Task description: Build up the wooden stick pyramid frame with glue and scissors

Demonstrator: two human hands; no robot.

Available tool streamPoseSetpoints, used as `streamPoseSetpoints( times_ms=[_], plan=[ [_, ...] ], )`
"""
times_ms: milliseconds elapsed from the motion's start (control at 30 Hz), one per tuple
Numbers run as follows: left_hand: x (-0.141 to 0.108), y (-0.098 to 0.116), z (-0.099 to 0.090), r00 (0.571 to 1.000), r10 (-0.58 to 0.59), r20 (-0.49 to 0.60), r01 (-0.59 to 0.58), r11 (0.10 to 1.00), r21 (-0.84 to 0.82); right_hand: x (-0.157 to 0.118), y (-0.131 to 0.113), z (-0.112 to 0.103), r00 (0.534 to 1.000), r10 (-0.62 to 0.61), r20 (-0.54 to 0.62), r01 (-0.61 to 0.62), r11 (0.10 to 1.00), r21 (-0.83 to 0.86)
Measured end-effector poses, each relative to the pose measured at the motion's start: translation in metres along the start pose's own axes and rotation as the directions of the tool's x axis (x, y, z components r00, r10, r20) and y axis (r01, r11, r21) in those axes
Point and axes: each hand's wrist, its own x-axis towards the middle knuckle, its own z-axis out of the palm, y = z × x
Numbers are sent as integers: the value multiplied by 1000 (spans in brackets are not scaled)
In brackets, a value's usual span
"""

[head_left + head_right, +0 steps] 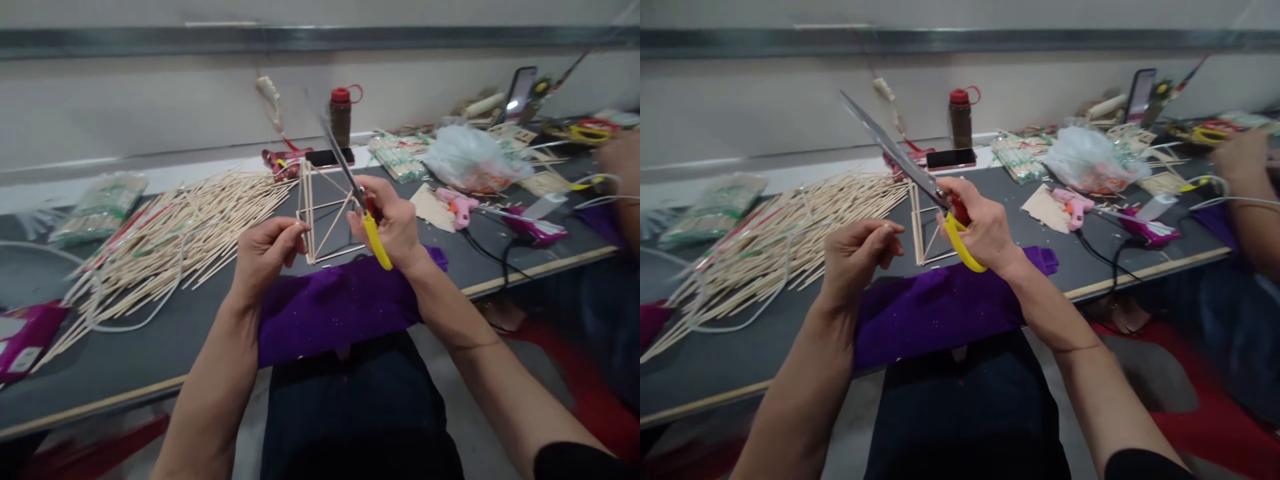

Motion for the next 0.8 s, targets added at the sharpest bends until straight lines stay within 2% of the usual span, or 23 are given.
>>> streamPoseSetpoints(
  times_ms=[133, 267, 367, 467, 600, 667, 800],
  plan=[
    [0, 0, -1, 999, -30, 38, 27, 997, 74, 6, 7, -3, 989, 143, -50, -144, 989, -35],
    [0, 0, 0, 999, -40, 29, 36, 992, 120, 16, 29, -12, 949, 293, -116, -307, 942, -138],
    [1, 1, 0, 1000, -24, 4, 23, 991, 129, 26, 53, -21, 890, 426, -165, -454, 860, -232],
    [3, 2, 0, 1000, -13, 2, 13, 992, 124, 33, 78, -25, 814, 557, -166, -578, 744, -335],
    [5, 4, 0, 1000, -9, 17, 7, 992, 123, 31, 105, -18, 712, 701, -30, -615, 602, -509],
    [6, 5, -1, 1000, -13, 9, 12, 990, 138, 27, 114, -12, 674, 738, 32, -604, 575, -552],
    [6, 5, 0, 1000, -18, 3, 17, 989, 149, 24, 125, -4, 636, 767, 89, -586, 554, -591]
  ],
)
